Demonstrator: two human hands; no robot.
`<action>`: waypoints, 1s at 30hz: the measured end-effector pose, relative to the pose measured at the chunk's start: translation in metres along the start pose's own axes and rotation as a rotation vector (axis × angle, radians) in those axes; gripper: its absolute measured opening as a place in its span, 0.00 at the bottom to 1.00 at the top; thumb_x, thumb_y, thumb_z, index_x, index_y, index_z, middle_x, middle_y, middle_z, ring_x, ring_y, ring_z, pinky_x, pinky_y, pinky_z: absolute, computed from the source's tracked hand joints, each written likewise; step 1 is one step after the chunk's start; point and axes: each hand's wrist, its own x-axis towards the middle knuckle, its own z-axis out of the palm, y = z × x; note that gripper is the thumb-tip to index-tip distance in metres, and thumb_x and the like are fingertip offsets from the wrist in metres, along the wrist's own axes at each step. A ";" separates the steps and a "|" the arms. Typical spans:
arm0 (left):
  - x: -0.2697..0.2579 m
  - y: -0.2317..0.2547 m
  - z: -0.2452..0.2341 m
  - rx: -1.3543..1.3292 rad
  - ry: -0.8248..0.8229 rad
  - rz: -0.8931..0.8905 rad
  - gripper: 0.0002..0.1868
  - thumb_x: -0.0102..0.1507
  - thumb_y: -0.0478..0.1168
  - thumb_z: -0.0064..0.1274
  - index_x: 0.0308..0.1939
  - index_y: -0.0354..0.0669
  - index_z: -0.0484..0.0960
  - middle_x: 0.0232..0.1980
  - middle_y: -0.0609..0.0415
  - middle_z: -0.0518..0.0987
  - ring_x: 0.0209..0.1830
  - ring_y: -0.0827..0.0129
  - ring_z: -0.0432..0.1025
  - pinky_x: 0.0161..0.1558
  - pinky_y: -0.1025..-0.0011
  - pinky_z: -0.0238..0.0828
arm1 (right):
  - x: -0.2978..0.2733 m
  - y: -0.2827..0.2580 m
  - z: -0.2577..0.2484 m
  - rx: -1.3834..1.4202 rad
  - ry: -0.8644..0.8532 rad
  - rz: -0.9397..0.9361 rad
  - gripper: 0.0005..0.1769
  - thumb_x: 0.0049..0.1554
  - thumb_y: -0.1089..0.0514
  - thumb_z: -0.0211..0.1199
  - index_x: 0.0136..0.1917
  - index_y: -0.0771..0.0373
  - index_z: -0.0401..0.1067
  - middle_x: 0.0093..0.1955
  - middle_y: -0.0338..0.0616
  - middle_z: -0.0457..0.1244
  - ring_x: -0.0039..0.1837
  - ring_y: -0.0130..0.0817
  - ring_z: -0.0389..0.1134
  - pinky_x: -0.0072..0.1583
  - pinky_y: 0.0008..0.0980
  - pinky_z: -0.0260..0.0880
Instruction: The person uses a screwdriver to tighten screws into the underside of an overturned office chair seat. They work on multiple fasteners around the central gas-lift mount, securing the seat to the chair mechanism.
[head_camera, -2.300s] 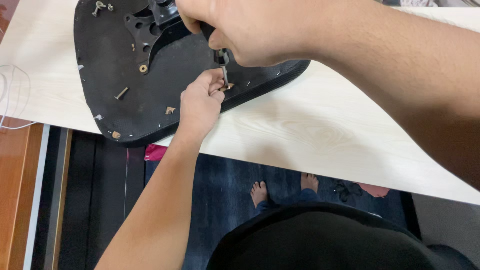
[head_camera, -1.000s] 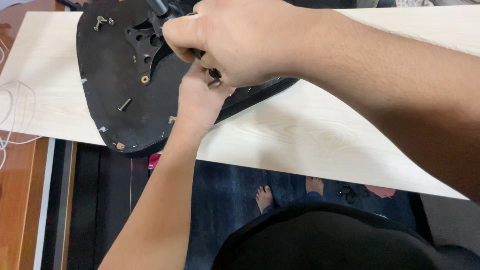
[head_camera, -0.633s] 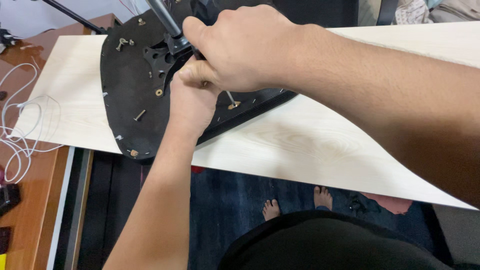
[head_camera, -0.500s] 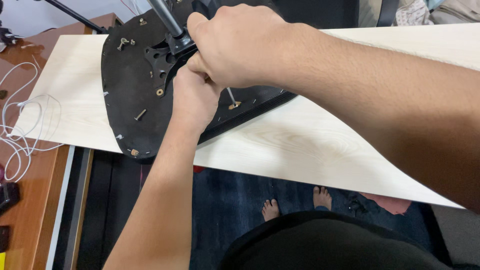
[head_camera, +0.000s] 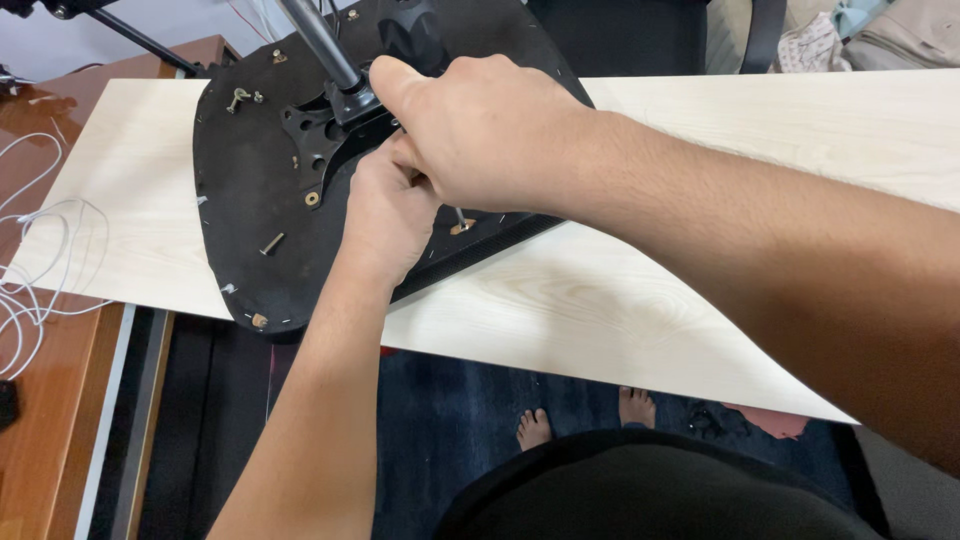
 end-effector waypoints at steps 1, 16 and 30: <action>0.000 0.002 0.000 0.002 -0.004 -0.026 0.05 0.61 0.26 0.54 0.34 0.37 0.81 0.40 0.55 0.85 0.39 0.72 0.78 0.46 0.72 0.76 | -0.001 0.000 -0.001 -0.005 -0.013 0.007 0.14 0.65 0.49 0.56 0.54 0.62 0.62 0.29 0.51 0.67 0.32 0.43 0.73 0.30 0.40 0.73; -0.002 0.004 0.001 0.149 -0.002 -0.223 0.08 0.62 0.32 0.53 0.44 0.36 0.84 0.40 0.51 0.87 0.40 0.68 0.81 0.45 0.69 0.76 | -0.008 0.000 0.000 -0.051 0.011 -0.149 0.16 0.55 0.56 0.65 0.57 0.56 0.68 0.44 0.50 0.70 0.45 0.47 0.75 0.42 0.44 0.75; 0.002 0.019 0.005 0.256 -0.031 -0.359 0.14 0.57 0.42 0.65 0.43 0.41 0.84 0.39 0.53 0.87 0.39 0.69 0.81 0.43 0.69 0.76 | 0.016 -0.003 -0.008 0.035 -0.116 0.133 0.18 0.63 0.49 0.56 0.55 0.68 0.65 0.37 0.60 0.69 0.41 0.51 0.75 0.39 0.48 0.77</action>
